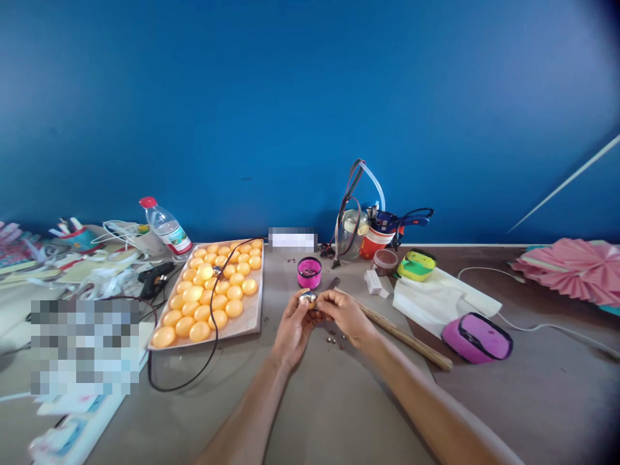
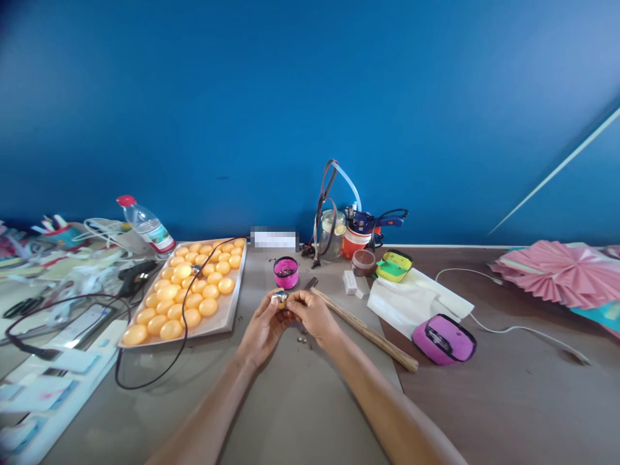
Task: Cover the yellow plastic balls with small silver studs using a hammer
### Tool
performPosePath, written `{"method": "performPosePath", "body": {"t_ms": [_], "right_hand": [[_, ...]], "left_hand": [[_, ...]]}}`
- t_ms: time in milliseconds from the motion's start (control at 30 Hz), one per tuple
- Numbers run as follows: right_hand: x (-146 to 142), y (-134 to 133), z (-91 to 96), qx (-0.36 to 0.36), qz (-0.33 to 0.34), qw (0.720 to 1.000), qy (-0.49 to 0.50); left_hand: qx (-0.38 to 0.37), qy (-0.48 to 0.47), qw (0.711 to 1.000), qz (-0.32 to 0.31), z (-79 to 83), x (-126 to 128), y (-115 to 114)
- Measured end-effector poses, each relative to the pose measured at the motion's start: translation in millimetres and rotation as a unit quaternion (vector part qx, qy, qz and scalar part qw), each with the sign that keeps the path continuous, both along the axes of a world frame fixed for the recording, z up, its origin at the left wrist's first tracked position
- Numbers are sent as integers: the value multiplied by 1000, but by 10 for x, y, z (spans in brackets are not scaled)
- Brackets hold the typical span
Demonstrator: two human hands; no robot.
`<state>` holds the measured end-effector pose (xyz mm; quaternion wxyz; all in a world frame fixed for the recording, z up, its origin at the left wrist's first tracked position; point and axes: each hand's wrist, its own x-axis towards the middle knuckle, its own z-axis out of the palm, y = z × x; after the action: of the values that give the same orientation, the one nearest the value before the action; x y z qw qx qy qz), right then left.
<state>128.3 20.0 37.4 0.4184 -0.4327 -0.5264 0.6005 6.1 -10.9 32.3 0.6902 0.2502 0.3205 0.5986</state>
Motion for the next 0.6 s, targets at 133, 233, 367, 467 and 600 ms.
{"method": "performPosePath", "body": {"t_ms": [133, 233, 367, 467, 600], "right_hand": [[3, 4, 3, -6, 4, 1000, 16], [-1, 3, 3, -2, -3, 1000, 11], [-1, 1, -3, 2, -5, 1000, 2], [0, 0, -4, 7, -8, 1000, -5], [-14, -7, 11, 14, -14, 1000, -14]], "left_hand": [[6, 2, 1000, -2, -14, -7, 0], [4, 2, 1000, 0, -16, -4, -3], [-1, 6, 1000, 2, -12, -3, -8], [1, 11, 1000, 4, -11, -5, -11], [2, 12, 1000, 8, -7, -2, -11]]}}
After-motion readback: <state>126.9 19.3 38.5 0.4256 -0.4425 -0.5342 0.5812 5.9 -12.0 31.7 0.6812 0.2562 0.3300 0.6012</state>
